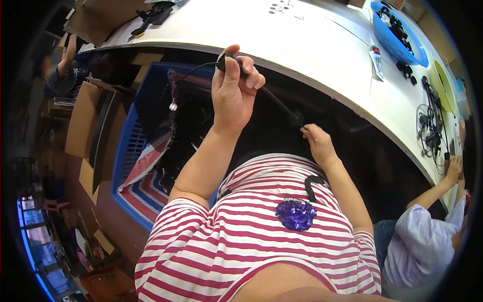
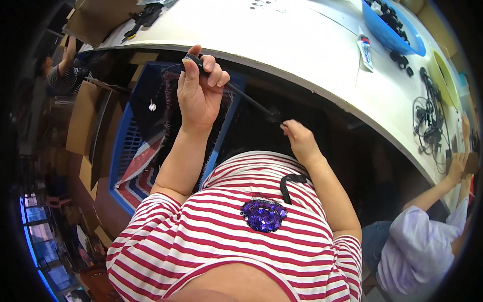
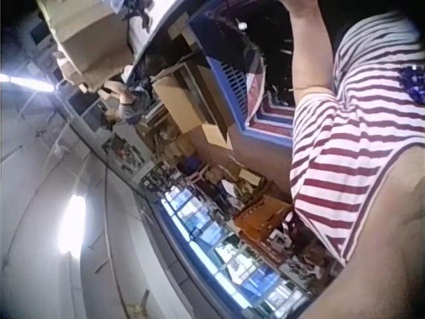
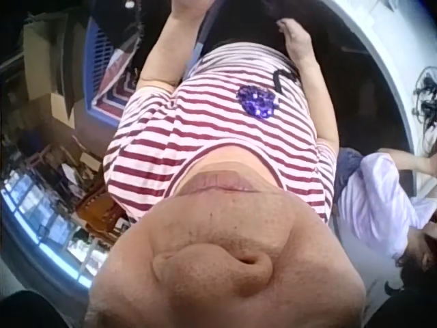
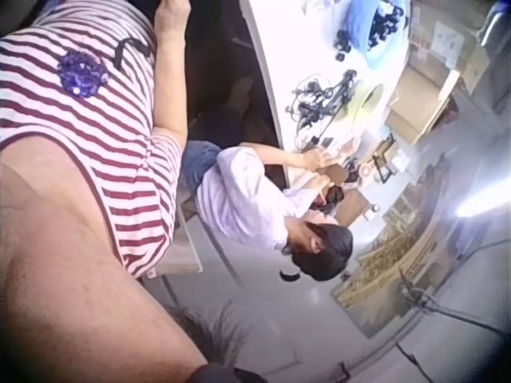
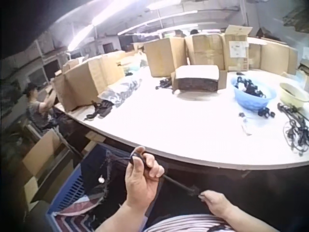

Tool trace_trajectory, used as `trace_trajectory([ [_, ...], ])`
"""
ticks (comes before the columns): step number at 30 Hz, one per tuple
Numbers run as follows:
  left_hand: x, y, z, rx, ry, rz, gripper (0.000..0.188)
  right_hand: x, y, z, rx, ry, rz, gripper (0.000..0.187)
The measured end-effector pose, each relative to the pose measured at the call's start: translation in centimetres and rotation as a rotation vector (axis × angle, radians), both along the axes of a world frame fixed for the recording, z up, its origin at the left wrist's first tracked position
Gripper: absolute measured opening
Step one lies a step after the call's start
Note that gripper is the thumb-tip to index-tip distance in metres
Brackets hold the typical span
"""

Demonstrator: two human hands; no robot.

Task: The person assembles small electronic components at a workbench. They apply adhesive to a small black cylindrical housing, insert a white connector, and then handle a bundle of black cables, separating and arranging them on the table.

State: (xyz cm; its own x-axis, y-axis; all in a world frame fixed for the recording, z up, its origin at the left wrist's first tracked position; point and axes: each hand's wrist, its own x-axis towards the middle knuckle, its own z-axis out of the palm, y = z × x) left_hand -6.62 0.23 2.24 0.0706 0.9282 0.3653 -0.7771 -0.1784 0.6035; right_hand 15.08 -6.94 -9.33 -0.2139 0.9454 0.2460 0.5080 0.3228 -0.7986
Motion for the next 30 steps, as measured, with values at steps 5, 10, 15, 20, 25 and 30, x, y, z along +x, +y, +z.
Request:
trace_trajectory([
  [5,-1.5,0.3,1.8,0.062,0.062,0.051,0.041,0.1,0.8,-4.4,0.082,-0.240,0.001,0.012],
  [10,-2.8,0.3,2.6,0.091,0.136,0.046,0.041,0.4,1.1,-5.8,0.004,-0.401,0.028,0.016],
  [15,0.0,-0.2,1.3,0.049,0.280,-0.081,0.029,0.9,0.8,-1.7,-0.035,-0.236,-0.047,0.024],
  [20,4.5,-2.9,-3.1,0.037,0.493,-0.230,0.033,-0.2,1.1,11.4,0.440,0.013,-0.081,0.027],
  [25,7.6,-4.3,-5.5,0.019,0.559,-0.376,0.026,0.5,0.9,11.8,0.424,-0.154,-0.068,0.019],
  [30,8.0,-4.2,-7.9,0.097,0.637,-0.406,0.020,0.7,0.9,10.0,0.341,-0.047,-0.003,0.009],
])
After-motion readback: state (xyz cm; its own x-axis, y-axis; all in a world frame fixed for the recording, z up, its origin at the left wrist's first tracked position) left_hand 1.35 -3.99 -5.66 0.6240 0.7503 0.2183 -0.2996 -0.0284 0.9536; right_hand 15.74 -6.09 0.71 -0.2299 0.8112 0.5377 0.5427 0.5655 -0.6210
